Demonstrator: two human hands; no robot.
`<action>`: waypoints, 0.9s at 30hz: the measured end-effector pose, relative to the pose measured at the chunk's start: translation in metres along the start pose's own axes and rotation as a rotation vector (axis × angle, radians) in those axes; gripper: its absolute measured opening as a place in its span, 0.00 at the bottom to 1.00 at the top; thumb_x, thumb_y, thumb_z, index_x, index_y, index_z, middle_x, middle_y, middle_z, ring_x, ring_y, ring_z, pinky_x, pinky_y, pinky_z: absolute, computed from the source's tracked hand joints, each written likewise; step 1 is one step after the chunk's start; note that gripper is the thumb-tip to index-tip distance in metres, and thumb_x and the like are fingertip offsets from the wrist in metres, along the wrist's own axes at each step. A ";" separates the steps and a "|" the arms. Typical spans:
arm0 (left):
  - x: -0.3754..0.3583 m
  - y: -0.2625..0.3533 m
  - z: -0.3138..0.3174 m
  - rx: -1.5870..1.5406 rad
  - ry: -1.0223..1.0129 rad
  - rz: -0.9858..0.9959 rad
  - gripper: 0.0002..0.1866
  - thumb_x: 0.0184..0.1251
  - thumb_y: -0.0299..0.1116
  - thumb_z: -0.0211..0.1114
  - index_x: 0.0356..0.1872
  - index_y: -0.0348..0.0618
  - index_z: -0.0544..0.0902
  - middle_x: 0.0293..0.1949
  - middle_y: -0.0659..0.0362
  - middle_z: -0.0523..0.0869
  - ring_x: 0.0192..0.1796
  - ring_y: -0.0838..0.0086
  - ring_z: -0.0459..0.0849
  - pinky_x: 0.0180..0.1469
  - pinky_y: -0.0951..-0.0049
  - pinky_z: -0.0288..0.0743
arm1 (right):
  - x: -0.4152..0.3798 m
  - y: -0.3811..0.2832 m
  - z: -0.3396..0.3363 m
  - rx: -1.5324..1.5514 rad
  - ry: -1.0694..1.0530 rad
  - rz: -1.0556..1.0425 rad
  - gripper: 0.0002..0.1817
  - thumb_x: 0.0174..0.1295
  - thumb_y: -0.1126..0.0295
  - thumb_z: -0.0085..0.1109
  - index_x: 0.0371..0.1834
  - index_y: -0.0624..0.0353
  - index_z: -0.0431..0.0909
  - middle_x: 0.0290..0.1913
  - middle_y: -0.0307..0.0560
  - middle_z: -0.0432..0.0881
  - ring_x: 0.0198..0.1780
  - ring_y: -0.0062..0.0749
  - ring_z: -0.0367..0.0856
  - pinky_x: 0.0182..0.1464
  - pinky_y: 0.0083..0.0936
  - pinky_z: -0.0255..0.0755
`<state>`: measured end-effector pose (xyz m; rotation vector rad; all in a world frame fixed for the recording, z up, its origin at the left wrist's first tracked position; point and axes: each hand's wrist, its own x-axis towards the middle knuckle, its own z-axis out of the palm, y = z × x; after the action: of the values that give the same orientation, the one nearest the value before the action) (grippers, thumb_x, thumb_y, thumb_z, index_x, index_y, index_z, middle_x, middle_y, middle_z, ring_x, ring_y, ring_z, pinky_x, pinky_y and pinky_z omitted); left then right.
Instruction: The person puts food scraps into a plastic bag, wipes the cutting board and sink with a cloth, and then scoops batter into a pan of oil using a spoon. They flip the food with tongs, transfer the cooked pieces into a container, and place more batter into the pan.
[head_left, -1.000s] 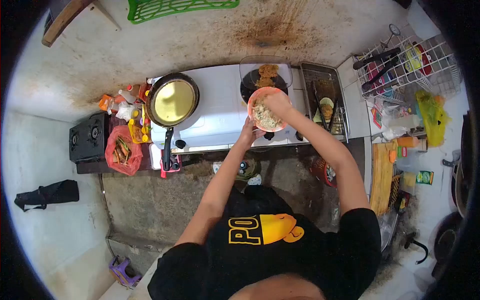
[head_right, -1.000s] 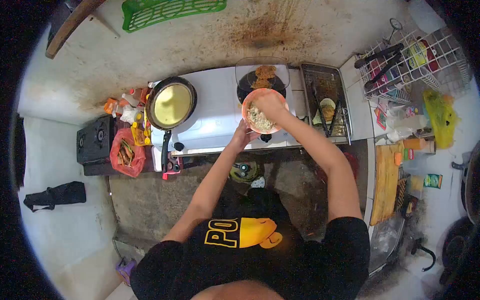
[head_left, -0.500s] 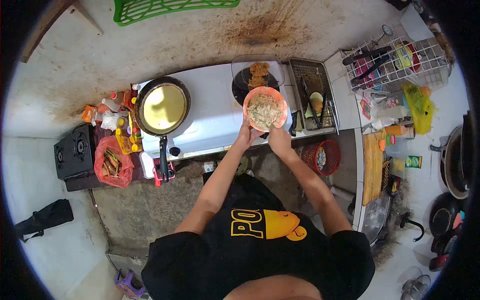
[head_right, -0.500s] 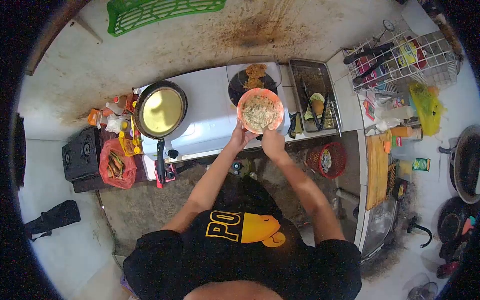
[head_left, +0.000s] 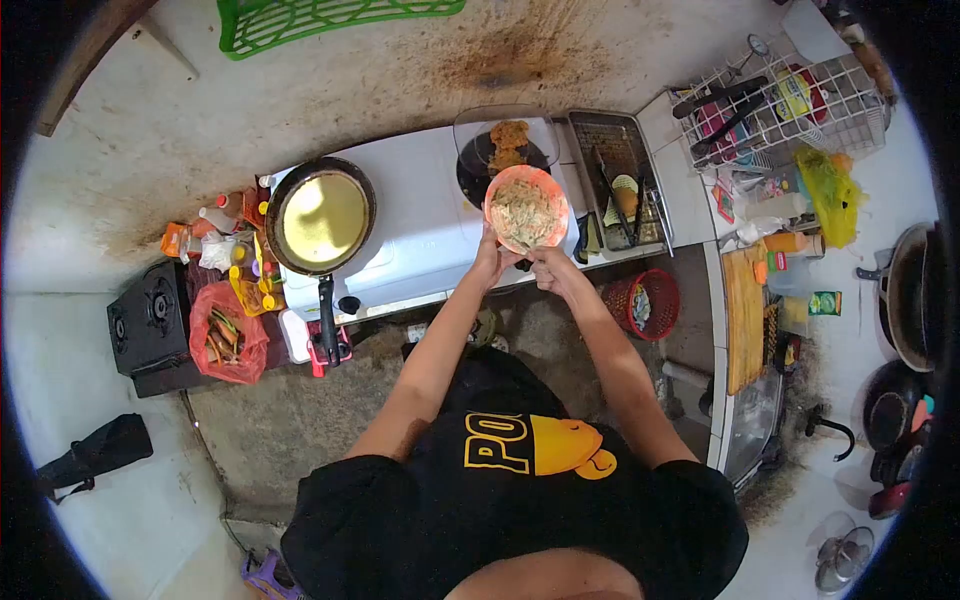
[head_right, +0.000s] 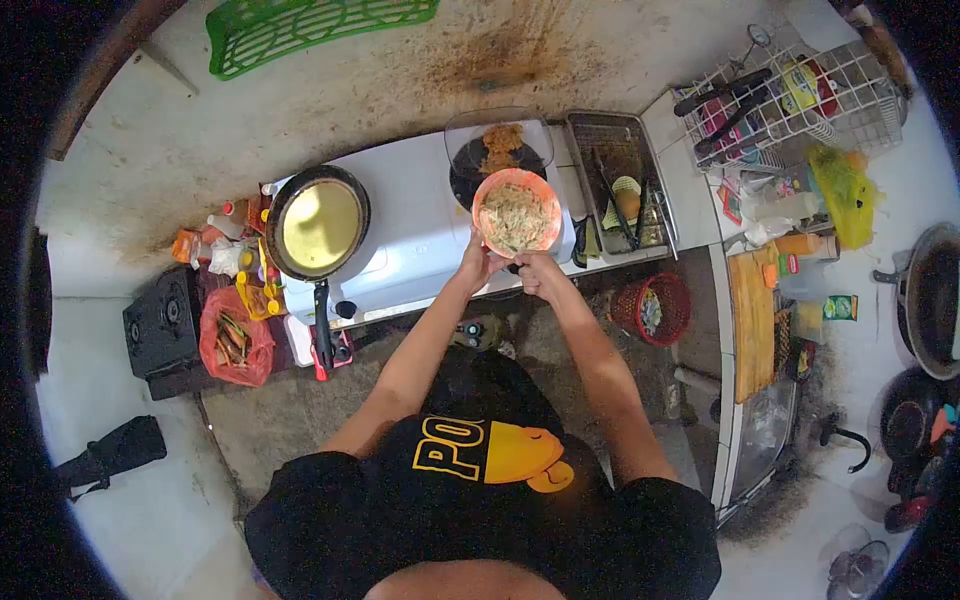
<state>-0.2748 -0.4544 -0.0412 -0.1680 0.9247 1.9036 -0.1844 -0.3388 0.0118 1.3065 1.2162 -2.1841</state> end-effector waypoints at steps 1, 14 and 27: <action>0.001 0.000 -0.001 0.002 -0.005 0.002 0.29 0.72 0.55 0.31 0.67 0.50 0.50 0.64 0.51 0.60 0.60 0.54 0.71 0.57 0.54 0.74 | -0.001 -0.002 -0.001 0.069 -0.071 0.038 0.09 0.63 0.67 0.44 0.24 0.52 0.65 0.10 0.26 0.50 0.07 0.15 0.46 0.09 0.19 0.41; 0.006 -0.018 -0.022 -0.078 0.007 -0.011 0.29 0.70 0.54 0.36 0.67 0.51 0.50 0.60 0.48 0.62 0.54 0.49 0.76 0.53 0.59 0.78 | -0.026 -0.001 -0.015 -0.008 -0.045 -0.260 0.09 0.68 0.66 0.40 0.30 0.52 0.66 0.10 0.26 0.51 0.07 0.14 0.45 0.10 0.18 0.38; -0.010 -0.012 -0.005 -0.020 -0.046 0.124 0.44 0.53 0.23 0.51 0.68 0.67 0.40 0.62 0.50 0.64 0.53 0.54 0.78 0.50 0.59 0.80 | -0.047 -0.019 -0.012 0.026 -0.005 -0.261 0.11 0.70 0.62 0.40 0.30 0.53 0.66 0.10 0.27 0.50 0.08 0.14 0.44 0.11 0.18 0.37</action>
<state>-0.2608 -0.4620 -0.0460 -0.0799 0.9033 2.0226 -0.1651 -0.3253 0.0582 1.2094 1.4318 -2.3852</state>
